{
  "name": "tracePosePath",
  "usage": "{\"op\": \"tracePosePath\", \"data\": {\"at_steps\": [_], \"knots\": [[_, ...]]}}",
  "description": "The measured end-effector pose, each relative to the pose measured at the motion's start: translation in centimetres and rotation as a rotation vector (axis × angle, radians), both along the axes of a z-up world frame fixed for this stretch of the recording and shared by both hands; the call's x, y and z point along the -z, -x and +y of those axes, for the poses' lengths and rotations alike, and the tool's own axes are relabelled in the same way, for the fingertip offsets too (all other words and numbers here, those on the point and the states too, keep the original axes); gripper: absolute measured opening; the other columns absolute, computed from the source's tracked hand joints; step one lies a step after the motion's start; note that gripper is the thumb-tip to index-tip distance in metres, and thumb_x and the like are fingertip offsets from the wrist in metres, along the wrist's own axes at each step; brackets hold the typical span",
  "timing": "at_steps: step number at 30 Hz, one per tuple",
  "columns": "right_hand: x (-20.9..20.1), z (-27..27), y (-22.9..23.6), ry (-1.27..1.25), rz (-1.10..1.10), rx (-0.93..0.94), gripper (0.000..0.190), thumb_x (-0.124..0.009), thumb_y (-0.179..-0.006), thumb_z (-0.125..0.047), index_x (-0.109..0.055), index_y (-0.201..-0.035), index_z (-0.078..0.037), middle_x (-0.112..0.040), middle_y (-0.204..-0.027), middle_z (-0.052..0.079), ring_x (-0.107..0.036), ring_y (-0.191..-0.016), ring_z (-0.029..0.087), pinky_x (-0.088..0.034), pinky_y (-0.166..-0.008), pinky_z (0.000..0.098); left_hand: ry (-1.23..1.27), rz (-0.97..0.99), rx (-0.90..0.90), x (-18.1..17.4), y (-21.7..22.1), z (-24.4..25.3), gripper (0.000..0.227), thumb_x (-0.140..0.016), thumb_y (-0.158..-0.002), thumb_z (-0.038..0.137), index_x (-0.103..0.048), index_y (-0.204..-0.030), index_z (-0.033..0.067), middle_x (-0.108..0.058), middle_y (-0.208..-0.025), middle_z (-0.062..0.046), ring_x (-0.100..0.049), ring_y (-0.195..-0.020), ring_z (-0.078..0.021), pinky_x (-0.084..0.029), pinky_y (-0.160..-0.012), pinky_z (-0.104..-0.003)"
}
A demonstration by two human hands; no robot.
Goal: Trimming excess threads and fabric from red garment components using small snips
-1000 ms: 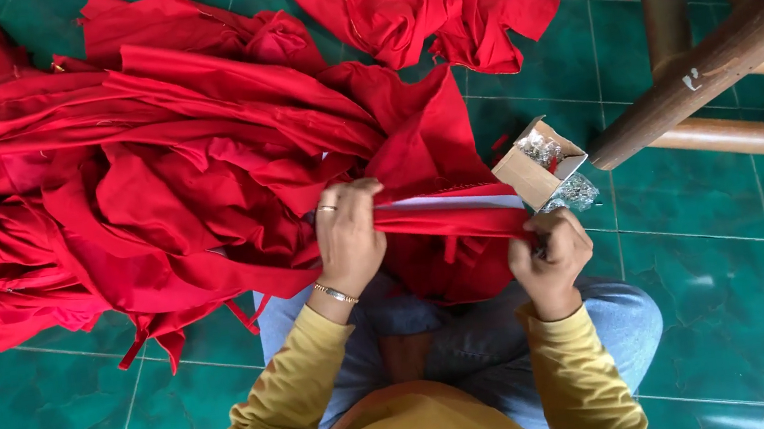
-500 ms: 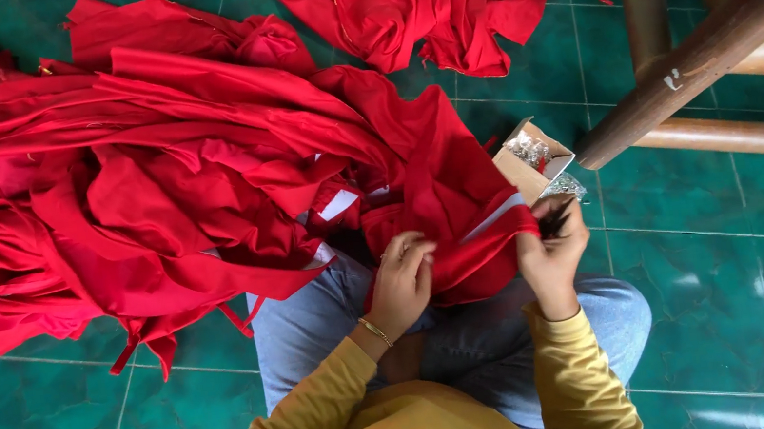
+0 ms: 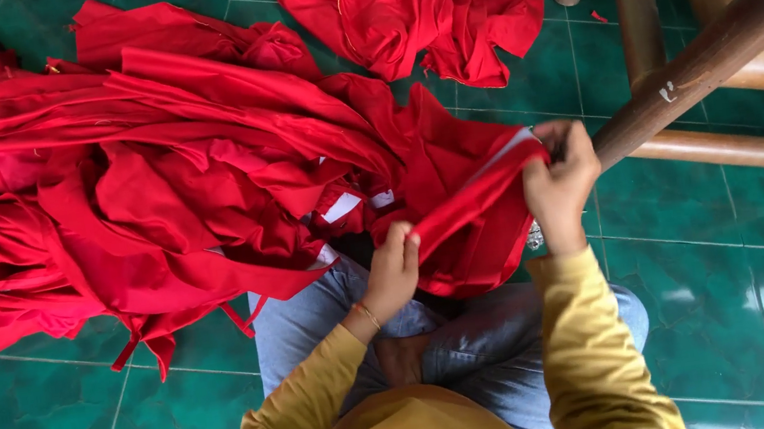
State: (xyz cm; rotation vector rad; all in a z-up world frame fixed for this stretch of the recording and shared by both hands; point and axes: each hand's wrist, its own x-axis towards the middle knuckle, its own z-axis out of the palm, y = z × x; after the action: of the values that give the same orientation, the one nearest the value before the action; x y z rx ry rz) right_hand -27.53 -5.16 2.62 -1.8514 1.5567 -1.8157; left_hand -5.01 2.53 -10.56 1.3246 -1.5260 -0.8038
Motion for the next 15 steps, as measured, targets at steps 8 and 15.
{"op": "tracePosePath", "data": {"at_steps": [8, 15], "knots": [[-2.5, 5.0, -3.0, -0.182, 0.320, -0.096, 0.083, -0.085, -0.068, 0.013, -0.053, -0.144, 0.006, -0.045, -0.118, 0.028, -0.054, -0.110, 0.064, -0.049, -0.091, 0.0691, -0.226, 0.776, -0.119, 1.8, -1.4, -8.0, 0.012, -0.046, -0.102, 0.022, -0.055, -0.102, 0.0142, -0.059, -0.089, 0.001, -0.060, -0.089, -0.0162, -0.050, -0.086, -0.031], [7.7, 4.0, 2.3, -0.172, 0.247, 0.115, 0.037, -0.081, -0.080, 0.001, -0.078, -0.116, -0.006, -0.066, -0.093, 0.015, -0.068, -0.082, 0.041, -0.055, -0.068, 0.0425, -0.364, 0.739, 0.117, 1.5, -4.2, -9.9, 0.026, -0.064, -0.098, 0.035, -0.061, -0.115, 0.0150, -0.067, -0.096, -0.003, -0.068, -0.094, -0.0182, -0.057, -0.083, -0.036]]}}
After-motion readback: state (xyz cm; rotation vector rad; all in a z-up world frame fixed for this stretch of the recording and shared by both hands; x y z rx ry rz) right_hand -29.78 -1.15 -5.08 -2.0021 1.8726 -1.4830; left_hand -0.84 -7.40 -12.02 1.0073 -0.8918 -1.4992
